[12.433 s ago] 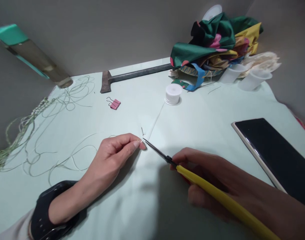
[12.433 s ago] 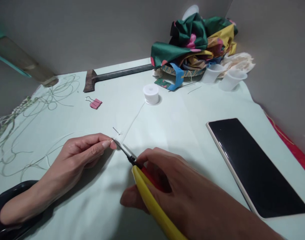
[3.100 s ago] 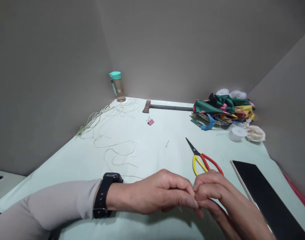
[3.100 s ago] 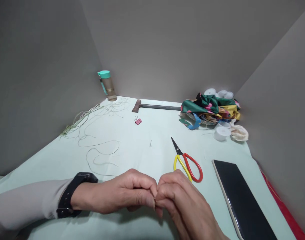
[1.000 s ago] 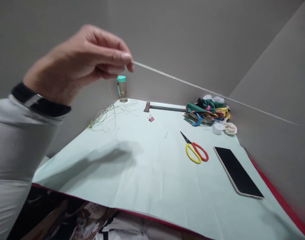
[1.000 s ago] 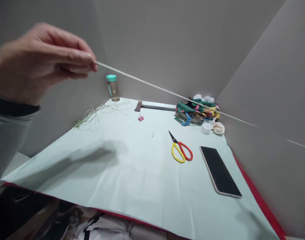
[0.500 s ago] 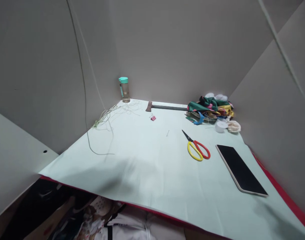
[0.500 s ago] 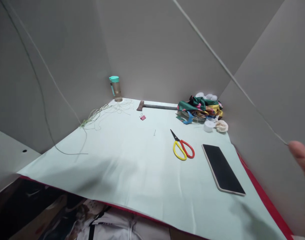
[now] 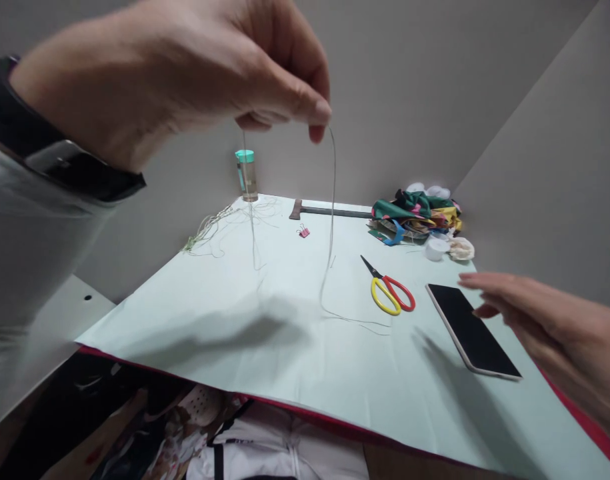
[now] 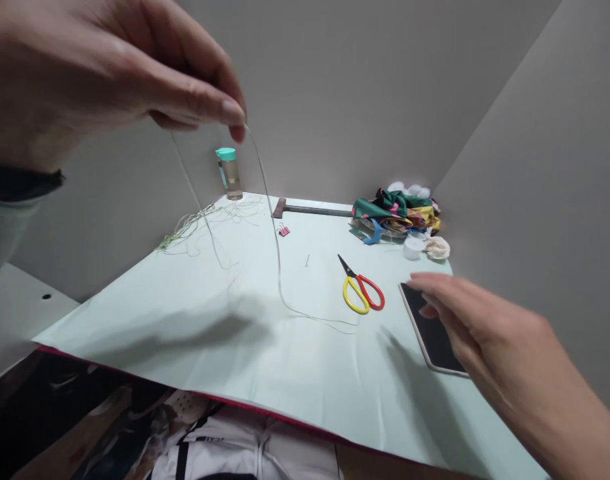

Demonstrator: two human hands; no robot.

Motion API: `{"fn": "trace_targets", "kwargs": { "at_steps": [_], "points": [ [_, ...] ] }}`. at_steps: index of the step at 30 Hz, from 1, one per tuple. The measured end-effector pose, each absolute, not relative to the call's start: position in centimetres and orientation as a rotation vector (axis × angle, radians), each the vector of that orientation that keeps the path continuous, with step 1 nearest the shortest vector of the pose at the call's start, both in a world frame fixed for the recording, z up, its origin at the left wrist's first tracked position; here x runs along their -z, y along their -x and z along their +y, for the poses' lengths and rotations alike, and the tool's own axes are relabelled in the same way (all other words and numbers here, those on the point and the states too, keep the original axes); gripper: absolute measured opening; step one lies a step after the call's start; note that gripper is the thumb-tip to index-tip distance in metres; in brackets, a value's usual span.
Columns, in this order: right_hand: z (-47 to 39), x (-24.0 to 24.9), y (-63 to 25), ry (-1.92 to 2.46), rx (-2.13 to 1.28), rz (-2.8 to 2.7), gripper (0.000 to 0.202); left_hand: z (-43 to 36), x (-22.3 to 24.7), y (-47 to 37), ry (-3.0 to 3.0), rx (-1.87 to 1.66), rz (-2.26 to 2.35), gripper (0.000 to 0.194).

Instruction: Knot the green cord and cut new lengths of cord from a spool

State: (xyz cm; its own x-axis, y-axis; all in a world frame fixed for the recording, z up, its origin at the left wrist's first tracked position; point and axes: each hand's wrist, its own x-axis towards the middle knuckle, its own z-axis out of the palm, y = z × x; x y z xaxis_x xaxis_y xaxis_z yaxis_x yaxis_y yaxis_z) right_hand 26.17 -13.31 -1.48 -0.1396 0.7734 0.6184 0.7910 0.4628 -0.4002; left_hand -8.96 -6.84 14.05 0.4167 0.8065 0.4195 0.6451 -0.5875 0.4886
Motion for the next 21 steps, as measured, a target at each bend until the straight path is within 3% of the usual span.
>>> {"fn": "trace_targets", "kwargs": {
  "at_steps": [3, 8, 12, 15, 21],
  "points": [
    [-12.8, -1.7, -21.9, 1.272, 0.113, -1.974, 0.049, -7.8, -13.1, 7.6, -2.42, -0.909, 1.238, 0.019],
    [-9.8, -4.6, -13.8, 0.982, -0.69, -2.039, 0.038, -8.1, -12.1, 7.0, -2.351, -1.009, 1.09, 0.023],
    [-7.7, -5.0, -10.6, 0.715, -1.212, -1.812, 0.026, -6.9, -11.0, 7.3, -2.195, -1.147, 0.908, 0.014],
    [-7.7, -6.2, -10.1, 0.745, -1.208, -1.607, 0.037, -5.7, -9.8, 7.9, -2.075, -1.174, 0.811, 0.019],
    [-7.5, -9.9, -11.0, 0.889, -0.82, -1.633, 0.04, -4.4, -5.1, 9.9, -1.711, -1.113, 0.671, 0.031]
  ]
}}
